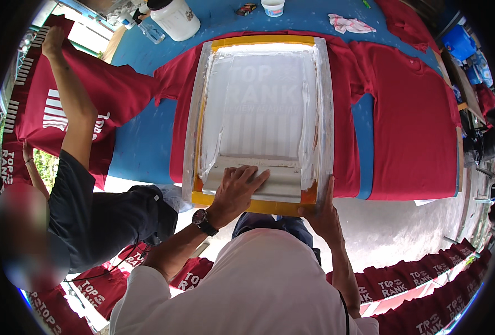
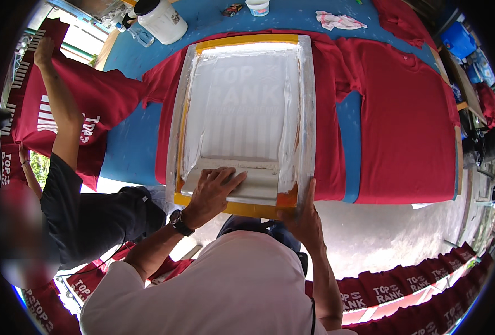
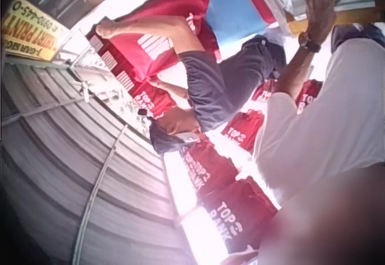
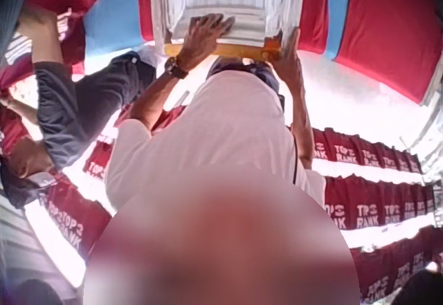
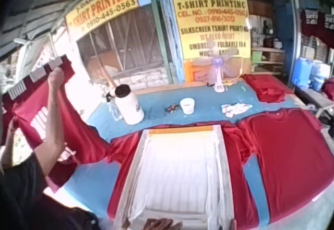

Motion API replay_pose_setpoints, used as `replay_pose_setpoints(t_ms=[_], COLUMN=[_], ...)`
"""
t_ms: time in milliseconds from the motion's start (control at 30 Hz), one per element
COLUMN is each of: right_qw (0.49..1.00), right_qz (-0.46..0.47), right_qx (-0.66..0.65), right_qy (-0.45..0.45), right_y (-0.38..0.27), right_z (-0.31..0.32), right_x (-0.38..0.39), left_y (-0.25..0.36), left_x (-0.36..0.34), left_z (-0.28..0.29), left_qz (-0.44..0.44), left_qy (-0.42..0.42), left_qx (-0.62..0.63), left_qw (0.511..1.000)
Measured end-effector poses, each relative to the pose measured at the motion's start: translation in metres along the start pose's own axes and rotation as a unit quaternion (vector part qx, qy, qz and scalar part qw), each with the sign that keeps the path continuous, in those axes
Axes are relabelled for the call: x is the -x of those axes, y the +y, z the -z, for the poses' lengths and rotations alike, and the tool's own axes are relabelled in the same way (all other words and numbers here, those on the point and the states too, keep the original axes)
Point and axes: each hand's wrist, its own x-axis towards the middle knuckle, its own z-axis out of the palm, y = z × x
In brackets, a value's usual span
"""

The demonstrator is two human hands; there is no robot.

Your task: The person prepares white ink in a container, then uses a squeegee to pull ink across a screen printing frame onto a red t-shirt. They lift the frame to reveal the printed design, move the shirt to a drying rack, and repeat the process on another shirt.

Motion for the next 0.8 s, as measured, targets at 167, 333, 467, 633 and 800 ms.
replay_pose_setpoints(t_ms=[167,333,467,633,800], right_qw=[1.000,1.000,1.000,0.997,0.997], right_qz=[0.020,0.009,0.018,0.069,0.072], right_qx=[-0.017,-0.010,0.005,0.021,0.036], right_qy=[-0.002,-0.008,-0.018,-0.004,0.000], right_y=[0.005,0.006,0.011,0.022,0.025], right_z=[0.000,0.001,0.000,-0.003,-0.004], right_x=[0.002,0.003,0.003,0.002,0.002], left_y=[0.002,0.002,0.003,-0.008,-0.030], left_x=[0.012,0.017,0.017,-0.002,-0.029], left_z=[-0.016,-0.027,-0.022,0.005,0.037], left_qz=[-0.008,-0.016,-0.015,-0.024,0.014], left_qy=[0.055,0.082,0.074,0.071,-0.028], left_qx=[0.010,0.007,0.014,0.016,0.066], left_qw=[0.998,0.996,0.997,0.997,0.997])
